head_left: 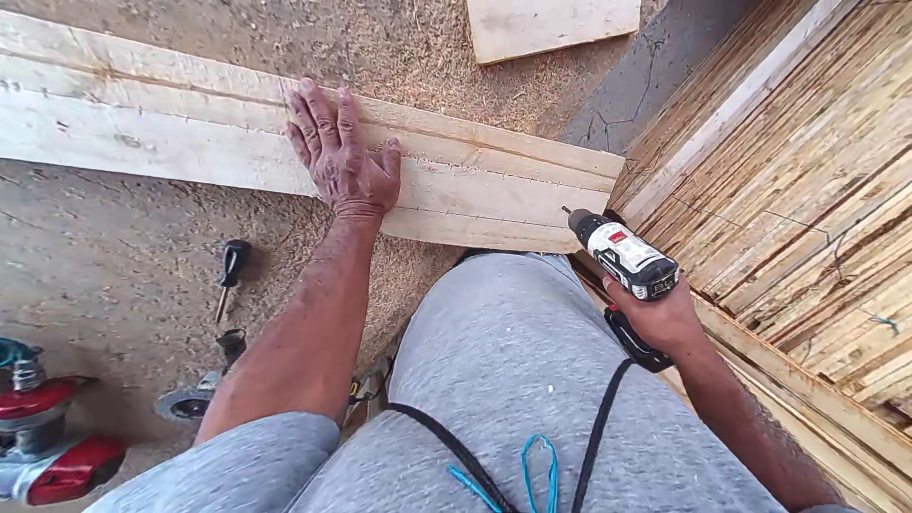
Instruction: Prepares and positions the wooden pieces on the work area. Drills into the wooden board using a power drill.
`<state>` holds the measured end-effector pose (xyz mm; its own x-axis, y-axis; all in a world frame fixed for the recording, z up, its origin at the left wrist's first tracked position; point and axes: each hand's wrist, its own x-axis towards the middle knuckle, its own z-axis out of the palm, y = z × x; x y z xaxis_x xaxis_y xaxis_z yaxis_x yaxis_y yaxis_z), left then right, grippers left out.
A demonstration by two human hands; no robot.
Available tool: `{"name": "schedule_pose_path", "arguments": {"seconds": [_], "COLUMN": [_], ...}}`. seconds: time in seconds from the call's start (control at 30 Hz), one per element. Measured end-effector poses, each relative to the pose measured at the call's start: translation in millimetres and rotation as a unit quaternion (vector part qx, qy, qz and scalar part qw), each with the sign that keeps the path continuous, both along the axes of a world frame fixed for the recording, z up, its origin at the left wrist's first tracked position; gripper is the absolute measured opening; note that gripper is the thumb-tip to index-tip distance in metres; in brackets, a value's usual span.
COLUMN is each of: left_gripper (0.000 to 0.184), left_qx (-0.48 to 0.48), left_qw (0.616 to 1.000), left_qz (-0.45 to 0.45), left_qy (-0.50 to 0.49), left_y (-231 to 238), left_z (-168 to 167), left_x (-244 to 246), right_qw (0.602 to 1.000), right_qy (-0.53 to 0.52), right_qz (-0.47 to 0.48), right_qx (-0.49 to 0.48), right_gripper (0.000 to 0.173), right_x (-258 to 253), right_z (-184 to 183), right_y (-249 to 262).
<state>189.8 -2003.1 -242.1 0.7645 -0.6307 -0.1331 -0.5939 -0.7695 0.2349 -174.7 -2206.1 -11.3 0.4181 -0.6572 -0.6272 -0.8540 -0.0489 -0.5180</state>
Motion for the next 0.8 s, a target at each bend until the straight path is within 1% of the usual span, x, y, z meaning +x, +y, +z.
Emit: {"name": "schedule_pose_path", "arguments": {"seconds": [0.07, 0.2, 0.4, 0.5, 0.6, 0.67, 0.8], "left_gripper": [0.082, 0.081, 0.081, 0.08, 0.08, 0.08, 0.082], "left_qx": [0.0, -0.001, -0.009, -0.008, -0.008, -0.007, -0.002], "left_qw": [1.0, 1.0, 1.0, 1.0, 1.0, 1.0, 1.0], "left_qz": [0.0, 0.004, 0.001, -0.002, -0.001, -0.001, -0.001], "left_qy": [-0.002, -0.002, -0.004, 0.006, 0.007, 0.002, -0.001], "left_y": [1, 0, 1, 0, 0, 1, 1], "left_z": [0, -1, -2, 2, 2, 1, -1], "left_x": [0, 0, 0, 0, -1, 0, 0], "right_qw": [0.999, 1.0, 0.999, 1.0, 0.996, 0.993, 0.988], "right_qy": [-0.01, 0.01, 0.035, 0.006, -0.04, -0.043, -0.02], "right_qz": [0.033, -0.005, -0.019, 0.006, 0.039, 0.049, 0.026], "right_qx": [-0.003, 0.01, 0.023, -0.027, -0.067, -0.093, -0.149], "right_gripper": [0.055, 0.049, 0.05, 0.057, 0.073, 0.079, 0.084], "right_x": [1, 3, -1, -8, -13, -14, -9], "right_z": [1, 1, 1, 0, -4, -6, -8], "right_y": [0, -2, -6, -3, 1, 4, 10]}}
